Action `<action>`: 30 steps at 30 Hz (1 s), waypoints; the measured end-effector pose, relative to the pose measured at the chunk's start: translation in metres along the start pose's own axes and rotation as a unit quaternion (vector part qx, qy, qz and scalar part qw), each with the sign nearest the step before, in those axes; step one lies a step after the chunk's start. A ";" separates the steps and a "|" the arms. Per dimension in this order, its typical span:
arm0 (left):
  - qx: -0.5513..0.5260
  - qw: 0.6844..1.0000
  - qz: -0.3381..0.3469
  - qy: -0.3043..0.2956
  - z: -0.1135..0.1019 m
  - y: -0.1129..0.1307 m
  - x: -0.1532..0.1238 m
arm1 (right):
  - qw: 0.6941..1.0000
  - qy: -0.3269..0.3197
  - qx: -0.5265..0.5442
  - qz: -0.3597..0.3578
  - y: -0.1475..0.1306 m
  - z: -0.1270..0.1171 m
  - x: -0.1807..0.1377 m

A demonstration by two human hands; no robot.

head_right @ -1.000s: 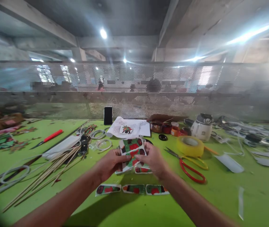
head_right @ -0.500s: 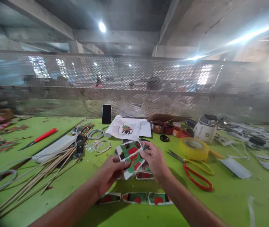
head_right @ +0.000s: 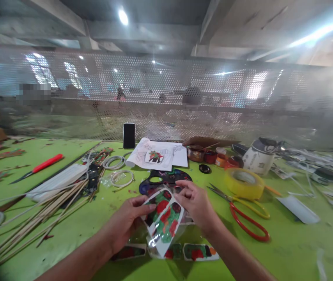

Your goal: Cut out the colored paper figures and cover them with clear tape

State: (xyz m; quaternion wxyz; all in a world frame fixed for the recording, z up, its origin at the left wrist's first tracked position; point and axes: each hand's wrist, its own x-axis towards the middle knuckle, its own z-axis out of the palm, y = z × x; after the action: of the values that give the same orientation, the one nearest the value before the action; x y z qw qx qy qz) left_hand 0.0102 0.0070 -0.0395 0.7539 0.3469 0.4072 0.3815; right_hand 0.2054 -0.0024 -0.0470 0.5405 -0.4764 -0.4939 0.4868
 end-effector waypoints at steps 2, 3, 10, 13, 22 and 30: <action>0.002 1.000 -0.004 -0.004 -0.001 -0.003 0.000 | 1.000 0.012 0.010 0.003 -0.005 -0.002 -0.001; 0.002 1.000 -0.004 -0.005 -0.001 -0.003 0.000 | 1.000 0.016 0.014 0.005 -0.007 -0.002 -0.001; 0.080 0.994 -0.028 -0.076 -0.005 0.003 -0.002 | 0.999 -0.037 -0.027 0.001 -0.015 -0.005 -0.004; 0.113 0.986 -0.031 -0.121 -0.004 0.005 -0.004 | 0.995 -0.074 -0.061 0.006 -0.018 -0.004 -0.005; 0.116 0.992 0.018 -0.037 -0.014 0.021 0.005 | 0.998 -0.002 -0.060 0.011 -0.006 -0.011 0.006; 0.019 0.983 0.178 0.042 -0.028 0.042 0.015 | 0.996 0.049 -0.062 -0.043 -0.007 -0.017 0.012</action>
State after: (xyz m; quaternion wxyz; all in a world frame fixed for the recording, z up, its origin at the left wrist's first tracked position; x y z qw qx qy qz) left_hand -0.0207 0.0457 -0.0213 0.6491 0.4118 0.3775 0.5162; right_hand 0.2228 0.0086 -0.0400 0.5538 -0.5112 -0.5158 0.4073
